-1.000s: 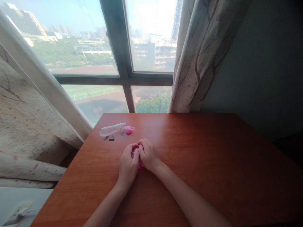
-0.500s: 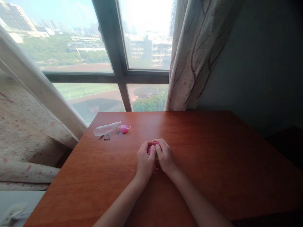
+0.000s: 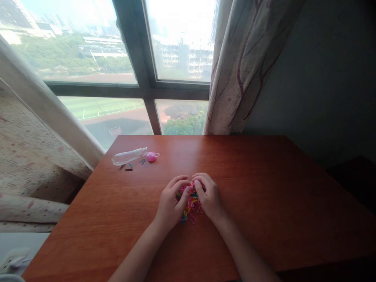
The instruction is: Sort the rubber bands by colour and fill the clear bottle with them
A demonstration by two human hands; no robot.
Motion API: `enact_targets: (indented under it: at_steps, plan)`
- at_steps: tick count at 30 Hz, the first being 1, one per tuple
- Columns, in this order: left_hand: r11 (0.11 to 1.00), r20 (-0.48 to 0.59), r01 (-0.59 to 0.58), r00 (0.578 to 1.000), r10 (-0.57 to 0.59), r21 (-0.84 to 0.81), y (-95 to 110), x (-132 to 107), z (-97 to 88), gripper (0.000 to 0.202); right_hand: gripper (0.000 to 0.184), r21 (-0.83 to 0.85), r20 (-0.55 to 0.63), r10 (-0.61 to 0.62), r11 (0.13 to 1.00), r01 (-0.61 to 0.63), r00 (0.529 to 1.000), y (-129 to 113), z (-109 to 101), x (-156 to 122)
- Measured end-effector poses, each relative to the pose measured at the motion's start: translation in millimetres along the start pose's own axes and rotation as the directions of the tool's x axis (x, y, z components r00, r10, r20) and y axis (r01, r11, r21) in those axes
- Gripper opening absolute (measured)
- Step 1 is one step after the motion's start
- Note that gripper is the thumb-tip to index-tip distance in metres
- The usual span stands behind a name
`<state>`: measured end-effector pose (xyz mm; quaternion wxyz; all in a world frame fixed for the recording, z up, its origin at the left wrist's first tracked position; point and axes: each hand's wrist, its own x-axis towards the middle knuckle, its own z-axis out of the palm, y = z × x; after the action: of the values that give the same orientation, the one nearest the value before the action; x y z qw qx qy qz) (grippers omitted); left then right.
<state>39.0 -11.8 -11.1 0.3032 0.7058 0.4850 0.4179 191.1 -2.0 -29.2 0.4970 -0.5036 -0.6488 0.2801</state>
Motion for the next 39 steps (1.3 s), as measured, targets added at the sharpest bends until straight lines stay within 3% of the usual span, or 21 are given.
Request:
enact_targets:
  at_steps: [3,7,14,17,20,23,26,31,36,39]
  plan:
    - [0.997,-0.031,0.068,0.997,-0.069,-0.042,-2.0,-6.6,0.5,0.021,0.025,-0.01,0.003,0.016,1.0,-0.016,1.0,1.1,2.6,-3.5]
    - [0.96,-0.163,0.194,0.96,-0.229,-0.202,-0.7,-22.9,10.2,0.038,0.037,-0.031,0.017,0.012,0.999,-0.011,1.0,-1.5,10.6,-17.2]
    - [0.887,-0.272,0.249,0.889,-0.369,-0.388,22.5,-42.8,40.8,0.043,0.051,0.012,-0.032,0.058,0.998,-0.058,0.998,-23.2,26.1,-52.4]
    - [0.889,-0.291,0.227,0.887,-0.358,-0.399,24.5,-47.3,39.2,0.044,0.05,0.031,-0.045,0.077,0.997,-0.076,0.996,-26.0,19.4,-56.9]
    - [0.916,-0.303,0.207,0.899,-0.317,-0.344,15.3,-47.7,22.1,0.042,0.046,0.033,-0.079,0.097,0.995,-0.095,0.992,-16.5,3.8,-48.3]
    - [0.966,-0.261,0.214,0.934,-0.246,-0.145,-0.2,-37.6,-1.1,0.034,0.04,0.008,-0.088,0.09,0.996,-0.09,0.992,-0.8,-9.8,-28.8]
    - [0.981,-0.143,0.19,0.973,-0.184,0.031,-12.1,-18.3,-14.6,0.033,0.038,-0.037,0.015,0.021,0.999,-0.02,1.0,9.8,-11.6,-6.0]
    - [0.988,-0.068,0.082,0.995,-0.074,0.132,-9.1,-0.6,0.8,0.035,0.039,-0.047,0.205,-0.106,0.992,0.118,0.973,6.1,7.2,10.2]
    - [0.992,-0.156,0.128,0.98,-0.122,0.025,5.2,-16.0,25.8,0.041,0.041,0.029,0.09,-0.048,0.999,0.046,0.995,-6.0,20.3,-6.8]
    - [0.99,-0.161,0.142,0.977,-0.142,-0.011,6.9,-19.7,23.8,0.039,0.039,0.084,0.057,-0.006,0.996,0.001,0.998,-7.2,17.6,-11.7]
